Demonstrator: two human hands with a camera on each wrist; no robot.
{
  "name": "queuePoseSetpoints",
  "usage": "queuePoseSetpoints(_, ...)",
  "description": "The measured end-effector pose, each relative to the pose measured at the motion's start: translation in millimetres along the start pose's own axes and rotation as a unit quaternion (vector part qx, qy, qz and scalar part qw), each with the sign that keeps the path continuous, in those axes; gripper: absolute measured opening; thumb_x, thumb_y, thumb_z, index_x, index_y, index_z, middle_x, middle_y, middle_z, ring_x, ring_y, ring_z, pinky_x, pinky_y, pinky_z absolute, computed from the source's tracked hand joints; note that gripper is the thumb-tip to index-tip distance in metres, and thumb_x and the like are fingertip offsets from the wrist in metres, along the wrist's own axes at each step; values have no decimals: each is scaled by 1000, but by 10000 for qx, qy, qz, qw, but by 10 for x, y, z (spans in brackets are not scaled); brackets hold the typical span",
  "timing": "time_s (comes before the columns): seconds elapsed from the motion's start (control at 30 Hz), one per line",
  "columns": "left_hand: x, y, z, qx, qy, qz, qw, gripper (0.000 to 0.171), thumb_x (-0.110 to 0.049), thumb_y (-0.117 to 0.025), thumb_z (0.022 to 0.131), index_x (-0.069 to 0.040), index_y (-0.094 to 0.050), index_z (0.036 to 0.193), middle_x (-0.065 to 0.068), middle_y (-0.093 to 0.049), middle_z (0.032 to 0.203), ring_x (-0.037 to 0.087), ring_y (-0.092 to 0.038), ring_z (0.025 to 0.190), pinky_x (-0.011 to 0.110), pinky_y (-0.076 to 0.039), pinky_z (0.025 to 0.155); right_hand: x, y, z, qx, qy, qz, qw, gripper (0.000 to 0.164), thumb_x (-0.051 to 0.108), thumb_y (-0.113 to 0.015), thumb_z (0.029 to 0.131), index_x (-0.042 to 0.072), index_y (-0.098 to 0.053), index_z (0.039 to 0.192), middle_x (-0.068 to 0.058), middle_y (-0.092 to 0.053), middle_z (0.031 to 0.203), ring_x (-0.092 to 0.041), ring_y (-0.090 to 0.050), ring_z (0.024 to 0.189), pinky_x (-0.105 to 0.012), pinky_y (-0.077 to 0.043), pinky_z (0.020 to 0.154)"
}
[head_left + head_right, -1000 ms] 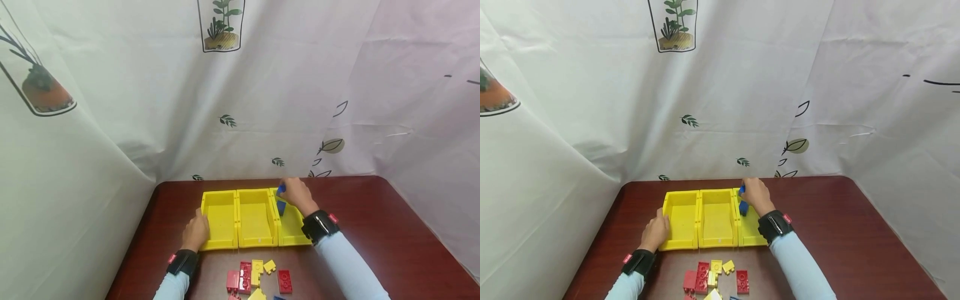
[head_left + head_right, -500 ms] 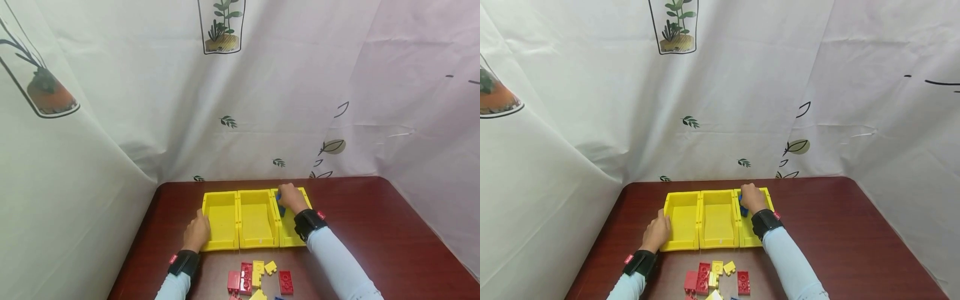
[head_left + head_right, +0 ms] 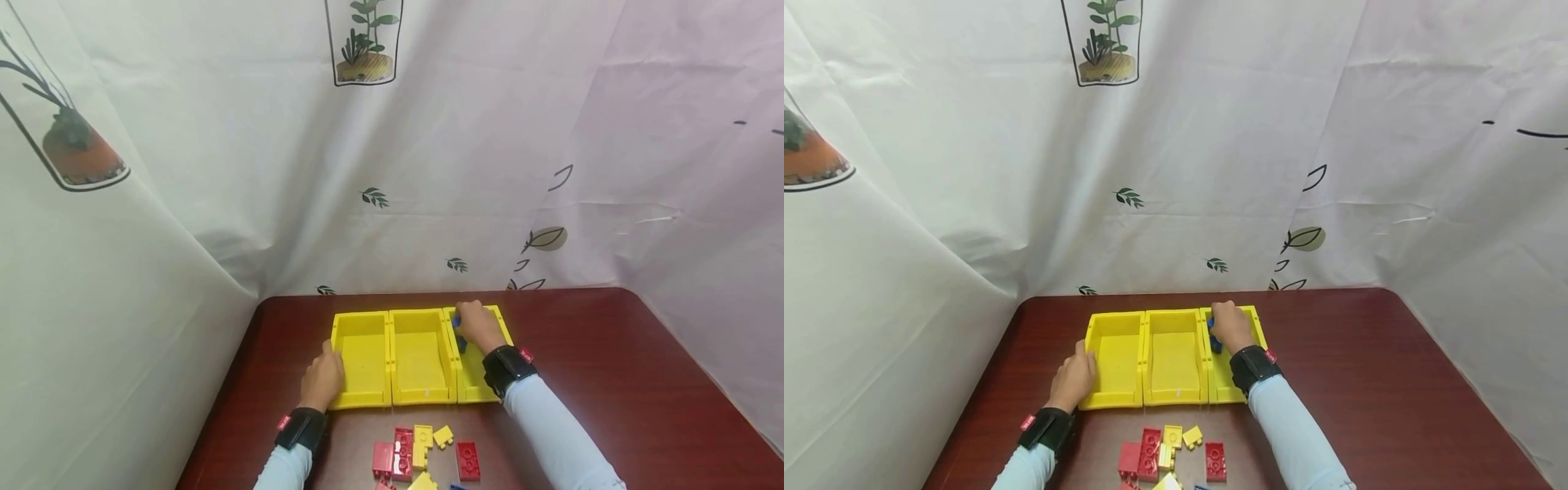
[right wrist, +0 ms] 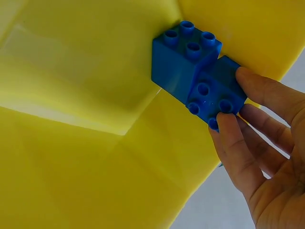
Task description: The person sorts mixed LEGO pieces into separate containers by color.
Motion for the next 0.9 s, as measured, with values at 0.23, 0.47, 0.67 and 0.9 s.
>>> queuePoseSetpoints(0.23,-19,29,-16,-78,-72,13,9999,38,-23,-44,103,-2,-40,134,16,-61,89,26,-56,68,42,-47,62,14,17,-19,-205,130,-382,9990,21,10,-76,83,3,-68,101,-9,-65,86,-22,-56,71,-38,-54,70)
queuePoseSetpoints(0.47,-12,15,-20,-112,-89,-8,9999,38,-23,-45,102,-1,-40,133,15,-60,86,26,-56,67,42,-46,61,60,149,-139,-511,233,-773,9954,29,22,-78,82,6,-69,104,-8,-65,92,-22,-58,76,-40,-54,69)
queuePoseSetpoints(0.67,-1,-5,-14,-86,-63,-43,9999,39,-24,-45,102,-2,-40,134,14,-59,86,25,-55,67,41,-46,61,443,424,-679,-1301,1120,-924,9808,37,30,-80,80,6,-70,106,-10,-68,94,-23,-63,78,-37,-55,65)
queuePoseSetpoints(0.9,-17,13,10,-64,-54,-64,9999,39,-24,-45,103,-2,-39,135,13,-58,86,24,-55,67,39,-46,61,935,159,-1706,-1379,2993,-782,9409,32,32,-82,77,13,-72,100,-3,-66,101,-18,-61,91,-28,-55,71)
Point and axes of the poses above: each hand's wrist, its own z-axis towards the middle knuckle, its own y-axis out of the back of the hand, x = y × z, the point moved 9 cm from there along z, towards the middle knuckle
